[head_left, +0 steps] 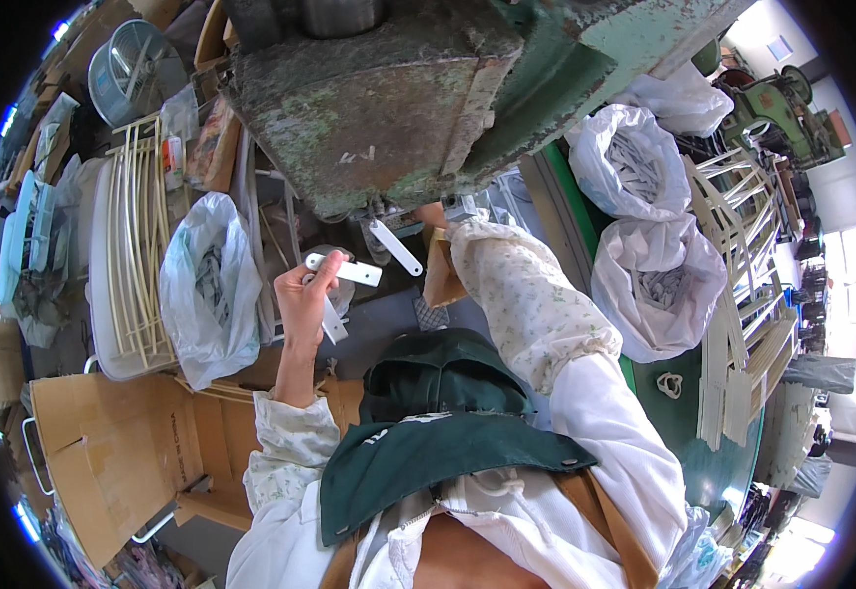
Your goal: The person repeatedly picks up small white plastic pieces from a bag and a nearby surface, aligns them, and presses them together by hand. They place the assembled pieces into a white bag and continue the cycle.
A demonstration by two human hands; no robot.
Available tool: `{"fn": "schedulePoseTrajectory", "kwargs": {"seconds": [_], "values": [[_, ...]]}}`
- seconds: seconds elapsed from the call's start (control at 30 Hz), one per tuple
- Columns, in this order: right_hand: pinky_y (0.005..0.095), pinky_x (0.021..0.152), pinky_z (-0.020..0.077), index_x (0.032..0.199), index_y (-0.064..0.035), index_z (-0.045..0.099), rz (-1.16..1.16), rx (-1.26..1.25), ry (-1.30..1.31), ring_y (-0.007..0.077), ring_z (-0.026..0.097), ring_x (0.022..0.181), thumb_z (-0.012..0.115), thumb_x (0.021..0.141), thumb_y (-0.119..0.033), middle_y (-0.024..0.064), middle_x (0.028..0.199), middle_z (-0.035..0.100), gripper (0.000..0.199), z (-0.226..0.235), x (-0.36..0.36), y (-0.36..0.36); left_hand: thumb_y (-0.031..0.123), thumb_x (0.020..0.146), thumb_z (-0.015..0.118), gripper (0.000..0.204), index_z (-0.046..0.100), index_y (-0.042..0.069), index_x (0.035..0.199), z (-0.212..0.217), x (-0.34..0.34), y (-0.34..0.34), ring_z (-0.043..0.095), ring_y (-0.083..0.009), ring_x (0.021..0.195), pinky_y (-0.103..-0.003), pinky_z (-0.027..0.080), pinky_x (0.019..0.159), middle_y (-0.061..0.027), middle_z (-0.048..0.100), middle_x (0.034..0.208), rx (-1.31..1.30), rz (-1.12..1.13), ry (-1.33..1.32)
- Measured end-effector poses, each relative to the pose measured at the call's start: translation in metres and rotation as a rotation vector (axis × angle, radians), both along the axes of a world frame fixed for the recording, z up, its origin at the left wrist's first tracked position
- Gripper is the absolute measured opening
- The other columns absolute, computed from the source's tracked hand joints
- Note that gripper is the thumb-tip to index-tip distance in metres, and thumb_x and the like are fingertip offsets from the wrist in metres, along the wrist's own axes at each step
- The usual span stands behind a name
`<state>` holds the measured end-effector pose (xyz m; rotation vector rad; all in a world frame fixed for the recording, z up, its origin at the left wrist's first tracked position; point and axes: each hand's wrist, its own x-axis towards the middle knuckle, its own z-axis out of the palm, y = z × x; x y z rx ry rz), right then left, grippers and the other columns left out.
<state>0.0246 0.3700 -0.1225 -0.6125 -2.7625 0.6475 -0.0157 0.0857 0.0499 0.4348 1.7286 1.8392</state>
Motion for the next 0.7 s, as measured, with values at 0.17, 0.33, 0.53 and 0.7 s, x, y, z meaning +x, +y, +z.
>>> {"fn": "schedulePoseTrajectory", "kwargs": {"seconds": [0.17, 0.33, 0.53, 0.7], "values": [[0.0296, 0.062, 0.0472, 0.088, -0.0032, 0.066, -0.012, -0.483, 0.184, 0.0134, 0.056, 0.068, 0.071, 0.077, -0.019, 0.0039, 0.078, 0.064, 0.019, 0.064, 0.033, -0.016, 0.022, 0.086, 0.069, 0.026, 0.069, -0.003, 0.092, 0.003, 0.001, -0.006, 0.044, -0.0029, 0.052, -0.018, 0.029, 0.047, 0.0007, 0.06, 0.066, 0.158, 0.092, -0.343], [0.0293, 0.062, 0.0463, 0.087, -0.0032, 0.067, -0.003, -0.986, 0.193, 0.0121, 0.055, 0.068, 0.075, 0.075, -0.021, 0.0029, 0.077, 0.063, 0.023, 0.171, 0.053, -0.07, 0.022, 0.082, 0.073, 0.022, 0.068, 0.001, 0.084, 0.005, 0.012, 0.003, 0.043, -0.0026, 0.047, -0.017, 0.027, 0.044, -0.0014, 0.06, 0.064, 0.179, 0.217, -0.377], [0.0269, 0.063, 0.0463, 0.093, -0.0021, 0.067, 0.007, -0.859, 0.388, 0.0106, 0.056, 0.072, 0.074, 0.076, -0.015, 0.0023, 0.081, 0.065, 0.022, 0.187, 0.054, -0.091, 0.02, 0.082, 0.073, 0.02, 0.066, 0.002, 0.079, 0.008, 0.012, 0.014, 0.042, -0.0018, 0.046, -0.017, 0.025, 0.042, -0.0052, 0.063, 0.066, 0.227, 0.233, -0.398], [0.0255, 0.06, 0.0459, 0.098, -0.0014, 0.065, 0.095, -0.951, 0.394, 0.0089, 0.055, 0.068, 0.068, 0.078, -0.007, 0.0021, 0.079, 0.064, 0.021, 0.229, 0.08, -0.088, 0.018, 0.082, 0.073, 0.018, 0.066, 0.002, 0.079, 0.015, 0.022, 0.034, 0.04, -0.0018, 0.044, -0.017, 0.026, 0.042, -0.0067, 0.064, 0.067, 0.218, 0.267, -0.335]]}}
